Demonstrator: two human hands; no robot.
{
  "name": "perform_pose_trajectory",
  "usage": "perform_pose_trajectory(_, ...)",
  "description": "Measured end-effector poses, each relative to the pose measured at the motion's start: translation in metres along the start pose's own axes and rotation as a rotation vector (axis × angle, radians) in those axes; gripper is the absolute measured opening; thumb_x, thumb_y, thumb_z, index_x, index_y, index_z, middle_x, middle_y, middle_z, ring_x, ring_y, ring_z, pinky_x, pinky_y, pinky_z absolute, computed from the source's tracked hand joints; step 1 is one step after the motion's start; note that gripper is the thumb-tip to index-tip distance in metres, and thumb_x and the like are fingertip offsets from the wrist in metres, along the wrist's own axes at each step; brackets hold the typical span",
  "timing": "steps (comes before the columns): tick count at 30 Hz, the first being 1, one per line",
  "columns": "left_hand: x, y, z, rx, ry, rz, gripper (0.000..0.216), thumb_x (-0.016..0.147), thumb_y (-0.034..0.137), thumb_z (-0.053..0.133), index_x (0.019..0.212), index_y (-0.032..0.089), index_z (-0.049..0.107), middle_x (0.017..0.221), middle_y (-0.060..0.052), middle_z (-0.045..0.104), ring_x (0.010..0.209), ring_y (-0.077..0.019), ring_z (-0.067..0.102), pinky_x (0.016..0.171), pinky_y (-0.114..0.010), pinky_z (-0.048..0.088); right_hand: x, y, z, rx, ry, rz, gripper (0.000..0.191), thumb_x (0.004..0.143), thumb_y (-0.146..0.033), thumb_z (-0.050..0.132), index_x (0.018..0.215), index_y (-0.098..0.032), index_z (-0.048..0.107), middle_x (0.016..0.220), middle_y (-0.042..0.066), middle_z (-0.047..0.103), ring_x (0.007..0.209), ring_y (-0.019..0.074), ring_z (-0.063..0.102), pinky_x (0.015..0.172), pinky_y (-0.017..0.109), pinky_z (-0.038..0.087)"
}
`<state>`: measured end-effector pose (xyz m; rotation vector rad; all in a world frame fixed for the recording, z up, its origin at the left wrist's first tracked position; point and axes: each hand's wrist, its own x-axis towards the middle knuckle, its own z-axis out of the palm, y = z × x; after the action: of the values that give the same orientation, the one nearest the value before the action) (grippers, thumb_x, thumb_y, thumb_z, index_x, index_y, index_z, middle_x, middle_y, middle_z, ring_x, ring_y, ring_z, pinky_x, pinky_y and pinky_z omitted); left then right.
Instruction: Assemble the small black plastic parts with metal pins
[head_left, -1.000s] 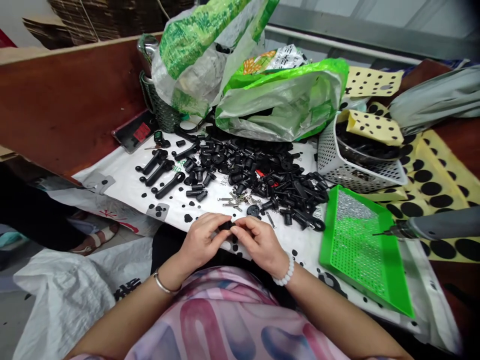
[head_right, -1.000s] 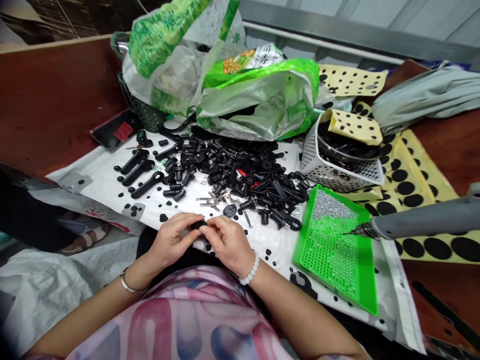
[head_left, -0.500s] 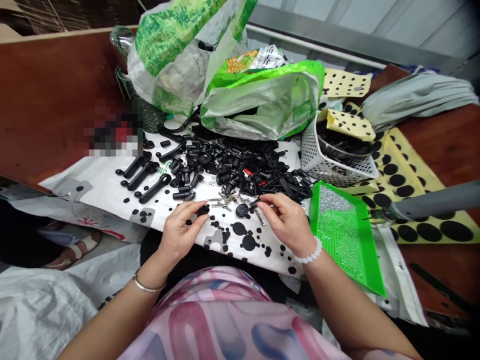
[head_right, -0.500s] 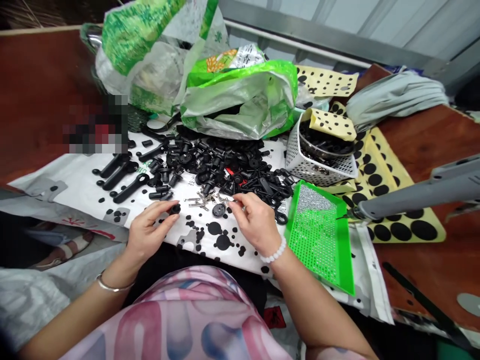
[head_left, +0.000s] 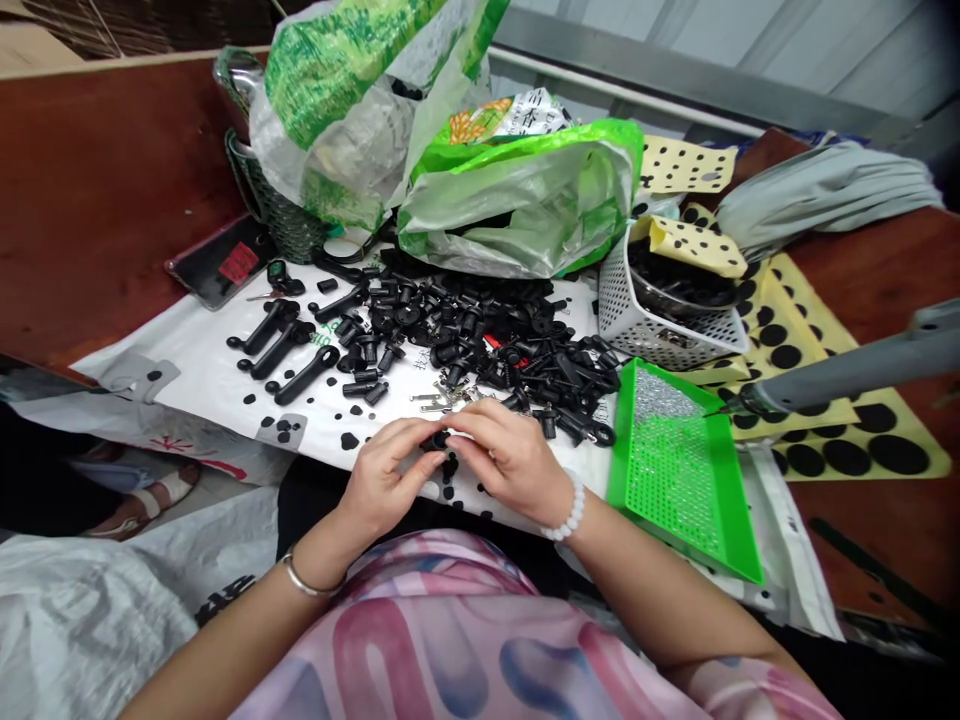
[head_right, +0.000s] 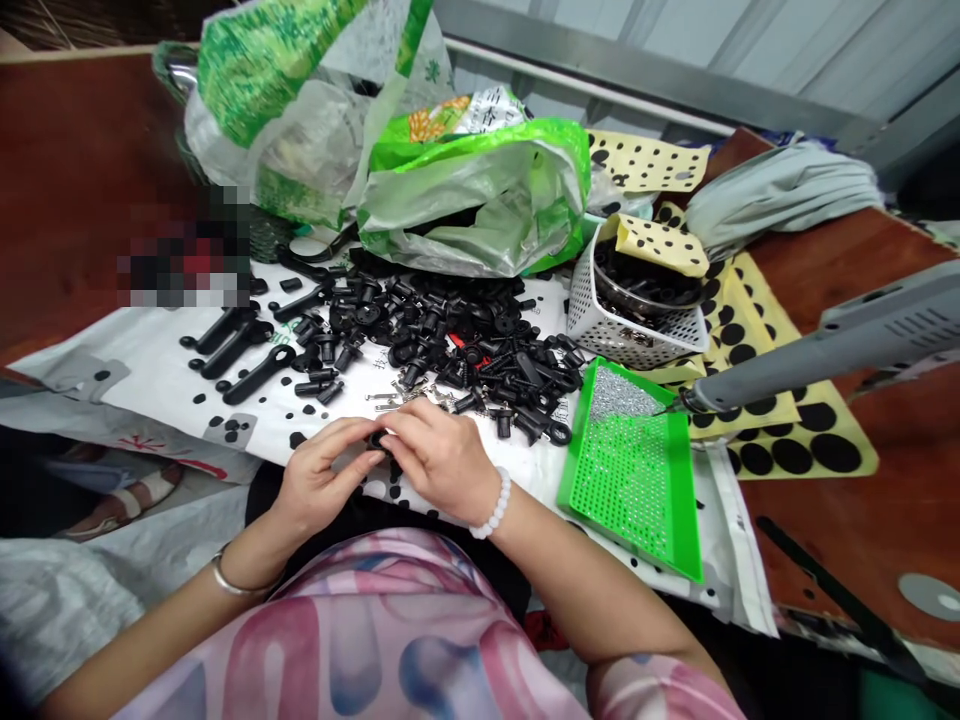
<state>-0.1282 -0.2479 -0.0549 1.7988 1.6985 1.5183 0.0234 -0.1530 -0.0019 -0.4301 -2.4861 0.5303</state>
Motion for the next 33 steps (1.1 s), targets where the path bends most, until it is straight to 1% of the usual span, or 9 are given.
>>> perform_pose_trajectory(4,-0.004,-0.004,0.0,0.038,-0.031,-0.013,0.022,0.083,0.023,0.056,0.104,0.02,0.06,0.096,-0.007,0.065,0.089,-0.0172,0.061,0.08,-0.03,0.051,0.001,0.001,0.008,-0.088,-0.064,-0.052,0.022,0.091,-0.02,0.042,0.1,-0.016,0.062,0.089,0.009,0.065,0.074,0.0148,0.061,0.064,0.024,0.05)
perform_pose_trajectory(9,-0.007,-0.009,0.0,0.045,-0.036,-0.023,0.022,0.082,0.022,0.058,0.104,0.02,0.06,0.095,-0.006,0.065,0.089,-0.017,0.06,0.079,-0.029,0.05,-0.002,0.006,0.01,-0.005,-0.106,-0.061,0.021,0.091,-0.017,0.041,0.101,-0.015,0.059,0.087,0.009,0.064,0.076,0.0155,0.06,0.067,0.025,0.051)
perform_pose_trajectory(16,-0.006,-0.007,0.0,0.06,-0.025,0.001,0.022,0.082,0.021,0.058,0.104,0.019,0.059,0.097,-0.007,0.064,0.09,-0.017,0.06,0.08,-0.03,0.05,-0.006,0.007,0.013,-0.042,-0.023,-0.048,0.016,0.091,-0.02,0.044,0.092,-0.014,0.059,0.079,0.008,0.062,0.069,0.0147,0.058,0.062,0.025,0.048)
perform_pose_trajectory(23,-0.01,-0.01,0.005,0.14,-0.006,0.061,0.023,0.082,0.018,0.057,0.104,0.017,0.06,0.099,-0.009,0.064,0.094,-0.0185,0.06,0.083,-0.032,0.05,-0.013,0.004,0.024,-0.06,-0.024,-0.026,0.019,0.091,-0.021,0.043,0.083,-0.013,0.059,0.073,0.007,0.059,0.064,0.0136,0.055,0.057,0.023,0.045)
perform_pose_trajectory(28,-0.008,-0.006,0.006,0.2,0.023,0.138,0.021,0.081,0.016,0.057,0.102,0.016,0.061,0.094,-0.009,0.065,0.089,-0.0184,0.06,0.079,-0.031,0.051,-0.015,0.002,0.025,-0.043,-0.018,0.037,0.022,0.091,-0.022,0.041,0.078,-0.015,0.057,0.068,0.005,0.054,0.061,0.0133,0.051,0.056,0.024,0.042)
perform_pose_trajectory(33,-0.006,-0.002,0.005,0.254,0.023,0.187,0.021,0.083,0.016,0.055,0.103,0.017,0.059,0.091,-0.008,0.064,0.087,-0.0182,0.059,0.078,-0.032,0.051,-0.018,-0.001,0.026,0.039,-0.006,0.168,0.019,0.089,-0.022,0.045,0.073,-0.016,0.055,0.066,0.002,0.051,0.059,0.0123,0.049,0.057,0.024,0.039)
